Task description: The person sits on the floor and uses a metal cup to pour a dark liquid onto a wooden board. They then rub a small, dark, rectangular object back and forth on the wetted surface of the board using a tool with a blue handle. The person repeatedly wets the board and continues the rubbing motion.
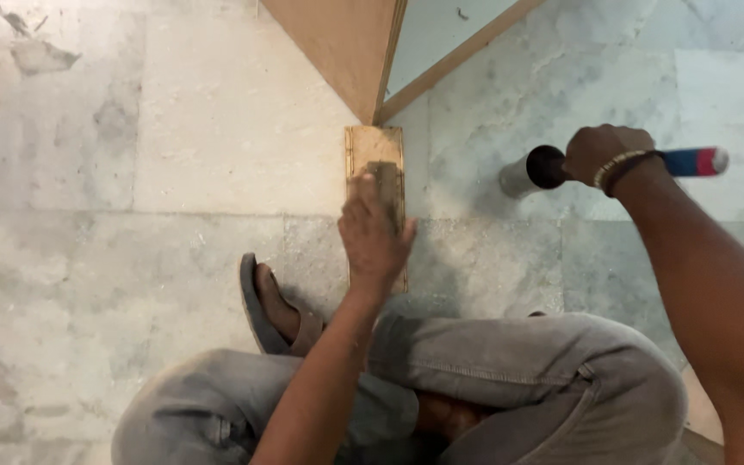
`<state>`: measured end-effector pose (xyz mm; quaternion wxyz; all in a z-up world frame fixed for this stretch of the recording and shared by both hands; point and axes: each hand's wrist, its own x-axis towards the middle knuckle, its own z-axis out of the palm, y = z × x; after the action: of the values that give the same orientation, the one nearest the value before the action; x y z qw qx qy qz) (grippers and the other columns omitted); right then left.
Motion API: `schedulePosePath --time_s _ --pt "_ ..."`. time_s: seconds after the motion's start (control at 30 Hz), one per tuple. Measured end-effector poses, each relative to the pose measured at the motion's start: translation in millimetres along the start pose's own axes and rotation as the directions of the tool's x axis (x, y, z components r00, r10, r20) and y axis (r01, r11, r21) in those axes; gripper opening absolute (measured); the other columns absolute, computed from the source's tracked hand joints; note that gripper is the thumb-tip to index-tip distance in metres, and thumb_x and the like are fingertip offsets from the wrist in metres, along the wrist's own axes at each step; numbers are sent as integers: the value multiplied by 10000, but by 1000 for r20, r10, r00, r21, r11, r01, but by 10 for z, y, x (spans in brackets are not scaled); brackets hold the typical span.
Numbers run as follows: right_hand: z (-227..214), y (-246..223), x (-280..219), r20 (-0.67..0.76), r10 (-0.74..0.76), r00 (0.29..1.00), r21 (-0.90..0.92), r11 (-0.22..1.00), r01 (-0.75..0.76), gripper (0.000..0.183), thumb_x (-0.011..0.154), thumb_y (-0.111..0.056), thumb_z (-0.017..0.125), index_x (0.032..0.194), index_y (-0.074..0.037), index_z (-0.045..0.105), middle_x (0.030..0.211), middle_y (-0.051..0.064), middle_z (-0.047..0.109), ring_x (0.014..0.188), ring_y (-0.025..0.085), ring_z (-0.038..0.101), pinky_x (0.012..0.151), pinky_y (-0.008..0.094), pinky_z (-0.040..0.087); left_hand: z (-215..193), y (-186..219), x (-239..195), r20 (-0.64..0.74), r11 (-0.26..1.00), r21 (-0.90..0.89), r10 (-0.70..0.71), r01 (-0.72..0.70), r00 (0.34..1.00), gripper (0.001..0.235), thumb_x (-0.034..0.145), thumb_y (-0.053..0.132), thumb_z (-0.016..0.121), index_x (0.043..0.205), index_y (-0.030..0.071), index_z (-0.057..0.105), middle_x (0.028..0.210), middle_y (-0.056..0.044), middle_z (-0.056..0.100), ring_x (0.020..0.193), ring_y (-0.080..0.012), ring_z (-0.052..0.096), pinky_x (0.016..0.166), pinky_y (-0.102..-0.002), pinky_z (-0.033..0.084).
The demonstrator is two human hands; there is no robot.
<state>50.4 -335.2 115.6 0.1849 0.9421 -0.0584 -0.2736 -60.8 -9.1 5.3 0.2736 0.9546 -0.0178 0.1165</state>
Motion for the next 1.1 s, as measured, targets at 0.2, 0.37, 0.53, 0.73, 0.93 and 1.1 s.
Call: schedulePosePath --time_s 0.2,0.37,0.53,0.73,0.93,1.1 --pt "47 191 -246 48 51 998 159 986 -58 270 995 -358 577 1142 -284 792 1104 87 797 1011 341 746 892 490 585 741 777 150 128 871 -445 295 -211 947 1118 721 452 894 1551 -17 311 1599 -229 360 1503 -411 331 1244 -495 297" --pt "220 271 -229 -11 4 1000 134 991 -3 296 1041 -371 530 1218 -304 757 1059 96 798 972 345 753 858 481 594 1726 1328 603 132 782 -600 305 -169 943 1157 590 387 939 1500 -8 343 1513 -239 457 1395 -409 450 1147 -474 394" --pt "159 235 -285 -2 105 995 48 993 -104 322 1046 -469 528 1237 -346 756 1008 73 807 903 320 774 829 466 614 1920 1591 786 314 775 -632 264 -7 912 957 656 351 894 1491 166 464 1380 -117 655 1170 -344 668 951 -459 557" --pt "-190 -49 -733 -31 25 999 86 996 -22 342 1060 -487 508 1259 -347 749 939 71 816 834 309 792 802 450 625 757 1259 813 323 816 -573 311 -76 894 847 627 363 902 1349 180 499 1071 -109 755 965 -336 749 837 -454 586" --pt "-632 -722 -1292 -87 -199 976 182 960 212 340 1037 -494 507 1271 -353 708 857 70 792 808 302 763 758 462 604 -665 323 790 407 896 -427 311 -122 859 815 559 321 971 1225 157 530 999 -139 753 949 -377 724 790 -476 568" --pt "-614 -1234 -1332 -192 -376 906 314 851 420 364 994 -493 574 1267 -284 692 875 75 769 800 312 737 743 481 572 -1245 -416 607 417 954 -282 216 -100 883 791 610 294 943 1275 168 534 1039 -105 766 949 -342 739 820 -458 576"
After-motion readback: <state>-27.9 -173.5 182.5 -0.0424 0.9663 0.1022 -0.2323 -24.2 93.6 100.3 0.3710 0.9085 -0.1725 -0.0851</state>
